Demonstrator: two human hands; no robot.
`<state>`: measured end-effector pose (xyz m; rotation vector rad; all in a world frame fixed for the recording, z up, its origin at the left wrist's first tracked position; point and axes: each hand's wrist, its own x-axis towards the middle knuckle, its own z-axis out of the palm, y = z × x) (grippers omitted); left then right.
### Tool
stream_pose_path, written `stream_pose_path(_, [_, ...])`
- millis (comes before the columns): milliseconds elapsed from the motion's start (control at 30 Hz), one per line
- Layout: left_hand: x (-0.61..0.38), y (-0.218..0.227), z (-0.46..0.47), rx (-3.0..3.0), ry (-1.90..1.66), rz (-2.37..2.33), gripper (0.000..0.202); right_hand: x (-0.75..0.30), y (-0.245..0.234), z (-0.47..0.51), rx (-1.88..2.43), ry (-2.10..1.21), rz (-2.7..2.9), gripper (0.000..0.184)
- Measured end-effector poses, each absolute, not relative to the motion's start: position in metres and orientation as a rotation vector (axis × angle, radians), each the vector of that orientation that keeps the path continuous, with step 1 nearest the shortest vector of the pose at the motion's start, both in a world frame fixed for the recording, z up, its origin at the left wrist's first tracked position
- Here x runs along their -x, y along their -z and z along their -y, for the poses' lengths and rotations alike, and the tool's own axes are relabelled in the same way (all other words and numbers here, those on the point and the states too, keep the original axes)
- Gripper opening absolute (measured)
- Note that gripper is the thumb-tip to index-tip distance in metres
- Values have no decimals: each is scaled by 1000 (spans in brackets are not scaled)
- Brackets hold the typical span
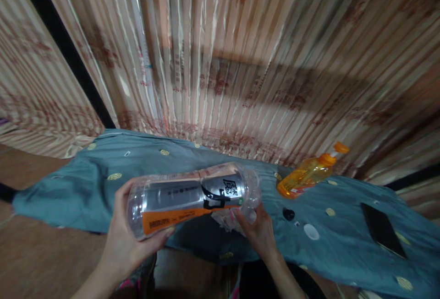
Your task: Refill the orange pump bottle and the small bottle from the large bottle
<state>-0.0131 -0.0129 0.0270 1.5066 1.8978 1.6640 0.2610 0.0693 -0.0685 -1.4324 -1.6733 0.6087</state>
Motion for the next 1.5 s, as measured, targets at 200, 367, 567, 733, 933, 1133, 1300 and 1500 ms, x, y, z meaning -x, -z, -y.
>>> stream_pose_path(200, [13, -28, 13, -1491, -1672, -1915, 87, -261, 69, -69, 1438, -598, 1666, 58])
stream_pose_path(367, [13, -27, 13, -1492, -1675, -1901, 87, -261, 68, -68, 1431, -589, 1668, 58])
stream_pose_path(567, [15, -25, 13, -1532, -1682, -1890, 87, -262, 64, -68, 1430, -596, 1667, 52])
stream_pose_path(733, [14, -26, 13, -1559, -1692, -1844, 82, -260, 56, -68, 1445, -604, 1643, 54])
stream_pose_path(933, [12, -29, 13, -1509, -1663, -1878, 84, -256, 56, -69, 1438, -616, 1633, 55])
stream_pose_path(1133, [11, -32, 13, -1502, -1638, -1854, 86, -256, 58, -70, 1437, -635, 1635, 51])
stream_pose_path(1300, [12, -31, 12, -1495, -1663, -1847, 84, -256, 59, -70, 1450, -627, 1640, 47])
stream_pose_path(1500, [24, -20, 9, -1599, -1631, -1863, 89, -258, 62, -71, 1438, -600, 1677, 52])
